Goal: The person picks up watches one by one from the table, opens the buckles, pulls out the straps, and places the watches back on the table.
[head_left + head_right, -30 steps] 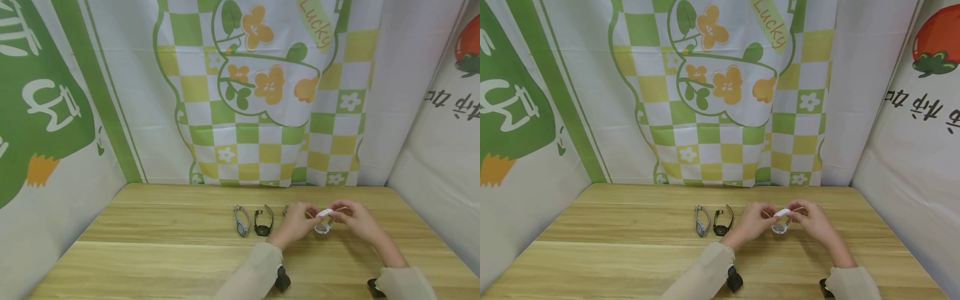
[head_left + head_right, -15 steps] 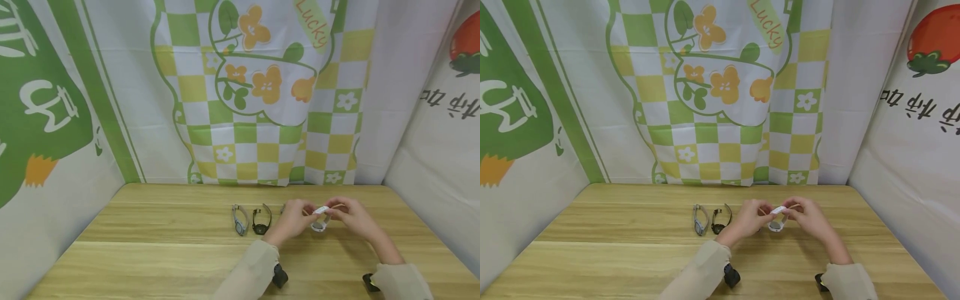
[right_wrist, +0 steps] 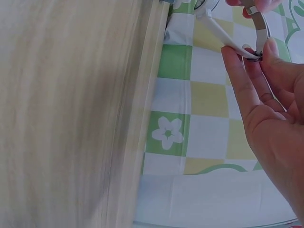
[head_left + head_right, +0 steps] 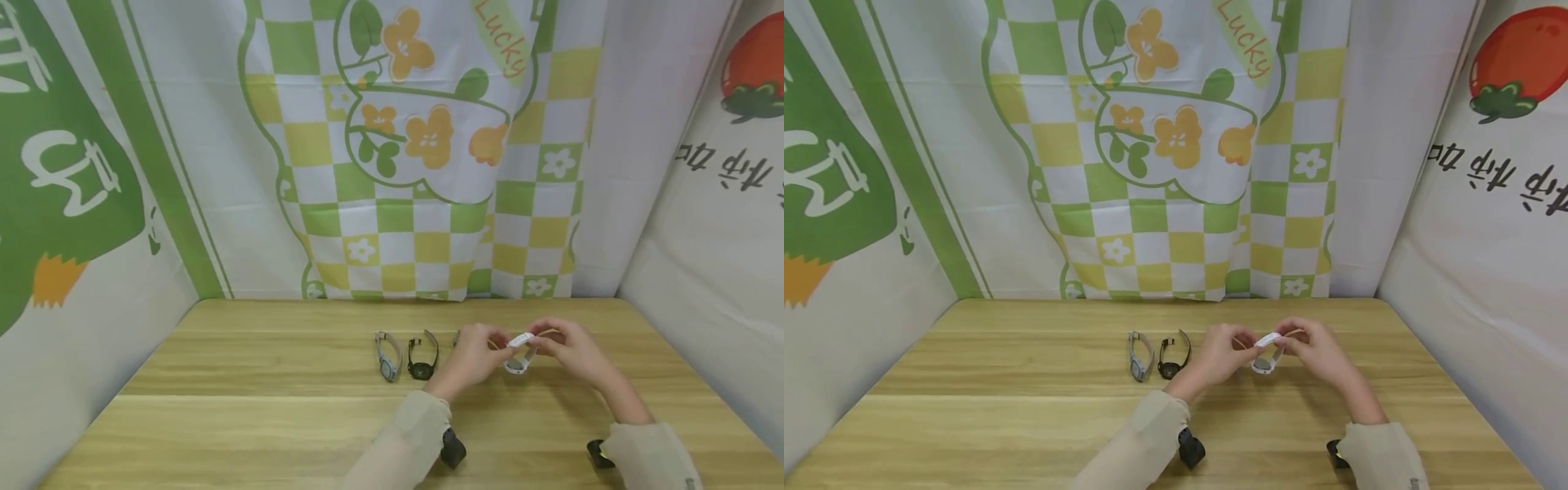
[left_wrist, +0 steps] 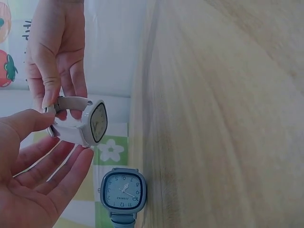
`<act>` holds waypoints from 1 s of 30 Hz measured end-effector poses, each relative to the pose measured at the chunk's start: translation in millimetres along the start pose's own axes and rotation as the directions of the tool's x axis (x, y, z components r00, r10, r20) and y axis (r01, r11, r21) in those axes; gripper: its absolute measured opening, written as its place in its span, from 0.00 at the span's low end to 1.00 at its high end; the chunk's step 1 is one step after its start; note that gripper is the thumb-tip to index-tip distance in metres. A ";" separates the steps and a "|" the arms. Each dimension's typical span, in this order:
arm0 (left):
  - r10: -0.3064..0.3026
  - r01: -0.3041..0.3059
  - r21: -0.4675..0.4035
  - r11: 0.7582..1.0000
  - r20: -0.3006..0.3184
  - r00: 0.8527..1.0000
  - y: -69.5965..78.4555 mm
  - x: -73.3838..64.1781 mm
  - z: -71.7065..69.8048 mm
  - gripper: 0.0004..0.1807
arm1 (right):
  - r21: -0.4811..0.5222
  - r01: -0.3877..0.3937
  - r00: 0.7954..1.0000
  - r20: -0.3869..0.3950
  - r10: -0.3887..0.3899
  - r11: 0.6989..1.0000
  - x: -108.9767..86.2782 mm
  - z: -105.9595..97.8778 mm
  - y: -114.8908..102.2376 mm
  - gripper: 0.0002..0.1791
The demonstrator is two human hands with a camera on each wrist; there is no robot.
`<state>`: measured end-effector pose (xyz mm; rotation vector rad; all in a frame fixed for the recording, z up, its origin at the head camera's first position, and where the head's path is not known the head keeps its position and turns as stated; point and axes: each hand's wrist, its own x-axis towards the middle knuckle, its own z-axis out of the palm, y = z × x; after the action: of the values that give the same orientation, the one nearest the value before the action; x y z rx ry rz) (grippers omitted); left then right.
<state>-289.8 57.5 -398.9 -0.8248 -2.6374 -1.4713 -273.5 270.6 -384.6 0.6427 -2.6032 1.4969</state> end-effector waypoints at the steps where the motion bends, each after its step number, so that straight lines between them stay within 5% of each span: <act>1: 0.001 -0.001 -0.003 1.000 0.000 1.000 0.0 0.1 -0.2 0.05 | 0.002 0.002 1.000 0.000 -0.002 1.000 0.2 -0.3 -0.5 0.09; 30: -0.044 0.038 -0.140 0.989 -0.036 0.998 -2.4 -2.3 1.7 0.10 | 0.061 0.012 0.999 -0.039 -0.009 0.998 -0.7 -5.7 1.7 0.09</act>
<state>-288.4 56.9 -402.3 -0.7462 -2.5626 -1.6802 -274.3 276.3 -383.2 0.6251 -2.5305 1.5751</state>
